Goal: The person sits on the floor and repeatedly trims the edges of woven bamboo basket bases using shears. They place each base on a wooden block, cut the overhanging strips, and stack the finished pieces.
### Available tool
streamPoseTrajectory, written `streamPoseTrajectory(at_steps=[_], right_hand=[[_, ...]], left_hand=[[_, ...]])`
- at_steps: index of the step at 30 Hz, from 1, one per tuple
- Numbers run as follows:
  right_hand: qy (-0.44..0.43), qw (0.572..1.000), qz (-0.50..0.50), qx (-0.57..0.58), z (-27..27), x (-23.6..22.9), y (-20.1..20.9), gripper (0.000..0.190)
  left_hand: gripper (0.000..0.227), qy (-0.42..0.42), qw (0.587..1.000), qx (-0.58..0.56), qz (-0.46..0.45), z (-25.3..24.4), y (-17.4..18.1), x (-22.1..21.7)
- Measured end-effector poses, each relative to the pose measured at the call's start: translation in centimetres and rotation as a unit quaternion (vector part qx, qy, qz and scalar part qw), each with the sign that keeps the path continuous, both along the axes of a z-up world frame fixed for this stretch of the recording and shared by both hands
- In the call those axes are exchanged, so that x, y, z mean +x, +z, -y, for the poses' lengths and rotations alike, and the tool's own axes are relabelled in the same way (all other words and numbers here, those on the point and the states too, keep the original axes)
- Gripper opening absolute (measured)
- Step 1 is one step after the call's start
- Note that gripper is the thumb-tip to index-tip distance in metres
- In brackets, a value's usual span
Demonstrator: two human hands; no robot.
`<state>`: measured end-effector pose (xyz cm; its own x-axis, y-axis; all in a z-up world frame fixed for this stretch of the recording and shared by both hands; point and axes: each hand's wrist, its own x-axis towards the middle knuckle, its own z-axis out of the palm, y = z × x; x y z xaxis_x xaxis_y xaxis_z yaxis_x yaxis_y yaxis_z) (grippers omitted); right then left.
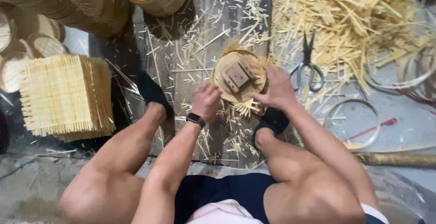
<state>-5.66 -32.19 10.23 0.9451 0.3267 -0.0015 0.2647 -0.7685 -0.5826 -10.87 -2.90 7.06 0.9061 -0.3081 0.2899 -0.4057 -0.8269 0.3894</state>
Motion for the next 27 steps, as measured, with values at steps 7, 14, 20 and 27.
streamPoseTrajectory(at_steps=[7,14,20,27], right_hand=[[-0.013,0.995,-0.004,-0.102,-10.5,3.2,-6.0,0.136],[-0.030,0.990,0.133,-0.031,-6.9,5.5,-2.4,0.118],[0.026,0.983,0.015,-0.181,-9.3,4.7,-3.0,0.127],[-0.228,0.964,-0.055,0.123,-0.4,4.1,-8.5,0.056]], left_hand=[[0.010,0.289,0.943,-0.164,-0.014,-3.3,-0.4,3.9],[0.007,0.392,0.869,-0.300,-0.024,-4.7,-0.7,5.8],[0.013,0.397,0.846,-0.345,-0.090,-3.8,0.2,6.4],[0.068,0.201,0.933,-0.086,-0.284,5.1,0.5,6.0]])
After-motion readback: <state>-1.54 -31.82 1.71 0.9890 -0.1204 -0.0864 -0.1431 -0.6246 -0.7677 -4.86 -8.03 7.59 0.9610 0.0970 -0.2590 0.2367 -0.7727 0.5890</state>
